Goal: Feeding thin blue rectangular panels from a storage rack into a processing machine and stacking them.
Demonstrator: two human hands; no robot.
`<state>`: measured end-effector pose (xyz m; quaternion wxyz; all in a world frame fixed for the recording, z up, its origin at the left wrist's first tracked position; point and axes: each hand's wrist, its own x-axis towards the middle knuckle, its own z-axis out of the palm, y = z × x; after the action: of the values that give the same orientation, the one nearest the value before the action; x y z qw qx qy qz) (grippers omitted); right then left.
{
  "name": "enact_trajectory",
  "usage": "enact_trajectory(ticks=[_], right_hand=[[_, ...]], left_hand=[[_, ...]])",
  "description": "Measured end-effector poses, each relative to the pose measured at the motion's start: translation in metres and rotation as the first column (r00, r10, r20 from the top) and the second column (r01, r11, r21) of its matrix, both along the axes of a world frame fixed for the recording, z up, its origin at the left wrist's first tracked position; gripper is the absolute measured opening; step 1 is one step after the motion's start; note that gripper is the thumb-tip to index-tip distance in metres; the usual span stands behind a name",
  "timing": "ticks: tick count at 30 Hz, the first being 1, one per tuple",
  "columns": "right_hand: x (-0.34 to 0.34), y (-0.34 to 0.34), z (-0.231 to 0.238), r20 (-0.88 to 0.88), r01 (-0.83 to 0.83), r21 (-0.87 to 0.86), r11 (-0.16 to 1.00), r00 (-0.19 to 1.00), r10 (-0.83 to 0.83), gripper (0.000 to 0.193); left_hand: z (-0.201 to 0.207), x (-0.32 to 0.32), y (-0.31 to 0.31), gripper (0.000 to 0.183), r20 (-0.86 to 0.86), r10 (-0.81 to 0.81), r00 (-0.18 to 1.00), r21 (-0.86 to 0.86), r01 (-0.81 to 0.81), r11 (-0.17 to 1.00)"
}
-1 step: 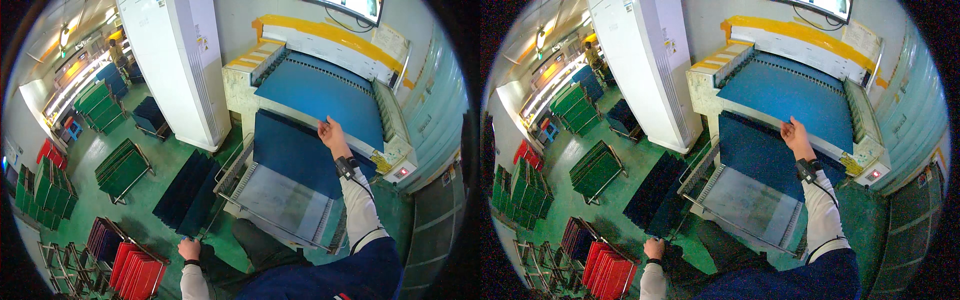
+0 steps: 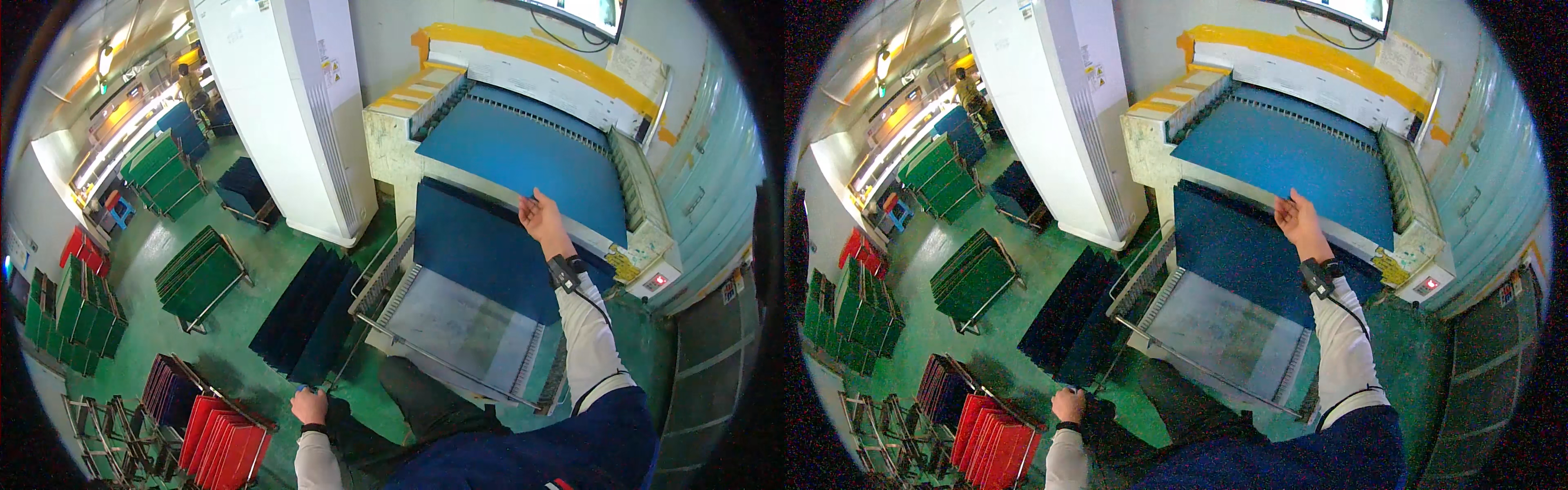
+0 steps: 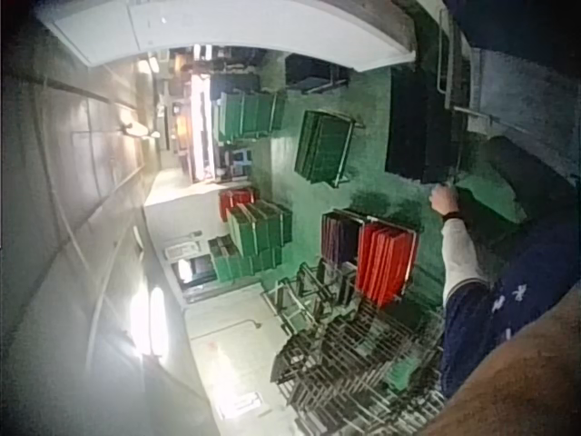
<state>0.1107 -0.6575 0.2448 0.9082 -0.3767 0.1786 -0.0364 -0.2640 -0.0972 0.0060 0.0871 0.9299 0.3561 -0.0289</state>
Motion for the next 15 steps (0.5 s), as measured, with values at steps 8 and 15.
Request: enact_trajectory(ticks=[8, 15], right_hand=[[-0.031, 0.008, 0.007, -0.013, -0.116, -0.604, 0.788, 0.991, 0.136, 0.027], [-0.072, 0.019, 0.002, 0.214, 0.244, -0.961, -0.132, 0.955, 0.206, 0.017]], left_hand=[[0.004, 0.002, -0.001, 0.035, -0.031, 0.012, 0.999, -0.034, -0.013, 0.999], [0.011, 0.001, -0.004, 0.034, -0.035, 0.026, 0.999, -0.027, -0.027, 0.999]])
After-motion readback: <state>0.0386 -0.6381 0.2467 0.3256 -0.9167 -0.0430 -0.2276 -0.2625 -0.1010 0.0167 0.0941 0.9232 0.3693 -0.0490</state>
